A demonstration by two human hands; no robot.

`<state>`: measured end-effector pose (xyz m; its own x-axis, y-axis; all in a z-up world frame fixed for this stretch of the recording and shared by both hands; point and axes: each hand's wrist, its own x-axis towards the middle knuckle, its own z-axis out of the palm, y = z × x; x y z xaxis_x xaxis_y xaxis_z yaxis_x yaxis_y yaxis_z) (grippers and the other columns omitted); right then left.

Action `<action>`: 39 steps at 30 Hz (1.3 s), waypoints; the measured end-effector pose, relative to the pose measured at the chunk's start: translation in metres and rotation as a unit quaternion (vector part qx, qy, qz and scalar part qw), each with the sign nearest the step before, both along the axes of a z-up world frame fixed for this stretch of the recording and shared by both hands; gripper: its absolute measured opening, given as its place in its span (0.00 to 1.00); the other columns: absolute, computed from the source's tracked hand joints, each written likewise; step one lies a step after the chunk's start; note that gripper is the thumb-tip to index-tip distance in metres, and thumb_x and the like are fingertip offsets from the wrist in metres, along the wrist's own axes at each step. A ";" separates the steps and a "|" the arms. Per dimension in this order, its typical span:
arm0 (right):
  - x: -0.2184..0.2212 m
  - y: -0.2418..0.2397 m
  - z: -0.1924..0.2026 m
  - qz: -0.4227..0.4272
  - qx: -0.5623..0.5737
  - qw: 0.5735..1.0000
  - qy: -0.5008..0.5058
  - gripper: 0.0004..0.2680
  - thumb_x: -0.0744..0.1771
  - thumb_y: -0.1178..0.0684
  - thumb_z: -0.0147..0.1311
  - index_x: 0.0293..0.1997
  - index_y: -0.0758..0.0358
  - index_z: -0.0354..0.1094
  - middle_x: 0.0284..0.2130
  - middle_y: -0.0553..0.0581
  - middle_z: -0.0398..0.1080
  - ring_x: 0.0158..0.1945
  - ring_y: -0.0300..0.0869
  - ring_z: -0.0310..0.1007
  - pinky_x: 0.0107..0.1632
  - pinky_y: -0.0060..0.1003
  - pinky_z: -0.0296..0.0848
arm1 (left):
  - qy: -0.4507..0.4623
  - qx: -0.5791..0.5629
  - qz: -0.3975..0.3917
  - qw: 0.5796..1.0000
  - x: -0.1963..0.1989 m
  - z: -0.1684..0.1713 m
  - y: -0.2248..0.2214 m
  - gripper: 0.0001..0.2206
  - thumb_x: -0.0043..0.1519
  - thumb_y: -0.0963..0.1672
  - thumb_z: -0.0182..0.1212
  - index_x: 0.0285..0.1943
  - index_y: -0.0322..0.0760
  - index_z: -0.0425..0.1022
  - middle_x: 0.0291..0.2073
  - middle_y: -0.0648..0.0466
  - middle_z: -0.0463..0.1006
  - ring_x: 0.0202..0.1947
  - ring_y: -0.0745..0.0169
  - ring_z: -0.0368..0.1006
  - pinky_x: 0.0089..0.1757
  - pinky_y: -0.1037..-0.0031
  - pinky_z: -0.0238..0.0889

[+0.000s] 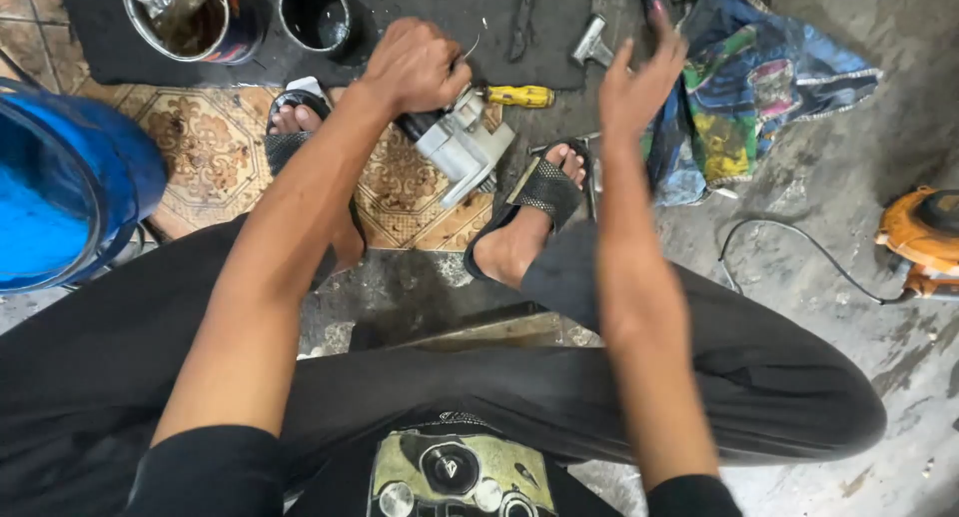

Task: Assembling a brush holder into a starter motor housing using a screwdriver and manual alignment.

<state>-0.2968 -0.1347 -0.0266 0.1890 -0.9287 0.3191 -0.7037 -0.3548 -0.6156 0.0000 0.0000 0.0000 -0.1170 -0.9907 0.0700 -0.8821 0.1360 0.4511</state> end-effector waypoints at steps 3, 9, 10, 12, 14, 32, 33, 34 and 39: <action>-0.023 -0.063 -0.022 0.099 0.046 0.966 0.234 0.19 0.66 0.54 0.65 0.64 0.59 0.65 0.58 0.68 0.63 0.57 0.63 0.63 0.58 0.53 0.69 | -0.030 0.002 0.005 1.000 -0.001 -0.014 0.005 0.14 0.63 0.50 0.55 0.34 0.39 0.82 0.38 0.49 0.82 0.41 0.46 0.72 0.48 0.55 0.61; -0.038 -0.098 -0.047 0.140 -0.043 0.917 0.371 0.15 0.65 0.47 0.65 0.52 0.63 0.70 0.48 0.66 0.70 0.52 0.62 0.63 0.48 0.56 0.63 | 0.038 0.011 0.151 0.988 -0.029 -0.002 0.020 0.15 0.61 0.48 0.53 0.40 0.34 0.81 0.45 0.45 0.72 0.51 0.45 0.62 0.55 0.50 0.49; -0.033 -0.094 -0.038 0.137 -0.045 0.919 0.368 0.15 0.65 0.47 0.65 0.52 0.63 0.70 0.48 0.66 0.70 0.52 0.62 0.63 0.48 0.56 0.63 | 0.034 0.009 0.149 0.988 -0.030 0.001 0.023 0.15 0.61 0.48 0.53 0.40 0.34 0.81 0.45 0.45 0.72 0.51 0.45 0.62 0.55 0.50 0.49; -0.030 -0.075 -0.024 0.111 -0.009 0.962 0.251 0.10 0.68 0.54 0.56 0.52 0.65 0.70 0.44 0.66 0.71 0.45 0.60 0.67 0.45 0.54 0.68 | 0.093 -0.044 0.173 0.980 -0.031 0.006 0.034 0.14 0.66 0.48 0.49 0.38 0.38 0.77 0.40 0.46 0.73 0.49 0.46 0.66 0.58 0.43 0.51; -0.027 -0.041 0.024 0.103 0.044 0.985 0.134 0.09 0.69 0.55 0.54 0.52 0.67 0.70 0.42 0.66 0.75 0.42 0.59 0.72 0.44 0.51 0.70 | 0.107 -0.076 0.167 0.977 -0.033 0.011 0.043 0.18 0.63 0.53 0.51 0.37 0.36 0.77 0.42 0.45 0.73 0.49 0.44 0.65 0.56 0.45 0.51; -0.022 0.166 0.113 0.049 0.511 0.858 0.000 0.12 0.67 0.45 0.56 0.38 0.66 0.77 0.26 0.57 0.76 0.29 0.45 0.71 0.38 0.35 0.71 | 0.146 -0.131 0.151 0.969 -0.025 0.039 0.066 0.16 0.58 0.48 0.59 0.42 0.28 0.76 0.41 0.41 0.70 0.40 0.45 0.66 0.43 0.57 0.63; -0.023 0.164 0.113 0.046 0.511 0.858 0.015 0.13 0.67 0.44 0.56 0.42 0.66 0.78 0.28 0.59 0.77 0.30 0.46 0.74 0.38 0.36 0.72 | 0.146 -0.135 0.150 0.968 -0.026 0.038 0.065 0.17 0.58 0.49 0.58 0.42 0.28 0.76 0.41 0.42 0.70 0.40 0.45 0.66 0.43 0.57 0.63; -0.023 0.166 0.114 0.048 0.510 0.859 0.015 0.13 0.67 0.44 0.56 0.42 0.66 0.78 0.28 0.59 0.77 0.30 0.46 0.74 0.38 0.36 0.72 | 0.145 -0.136 0.151 0.968 -0.026 0.043 0.066 0.17 0.58 0.49 0.58 0.42 0.28 0.76 0.41 0.42 0.70 0.40 0.45 0.66 0.43 0.57 0.63; -0.026 0.168 0.113 0.047 0.551 0.833 -0.016 0.13 0.68 0.45 0.55 0.38 0.66 0.79 0.21 0.54 0.74 0.25 0.40 0.68 0.33 0.31 0.67 | 0.196 -0.134 0.141 0.961 -0.027 0.055 0.065 0.11 0.61 0.44 0.56 0.40 0.27 0.75 0.43 0.41 0.71 0.41 0.42 0.66 0.46 0.58 0.62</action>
<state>-0.3229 0.0332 0.0863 0.2847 -0.6423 -0.7116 -0.6820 0.3860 -0.6212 -0.0271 0.0646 0.0549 0.2406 -0.9197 0.3102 -0.6700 0.0739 0.7387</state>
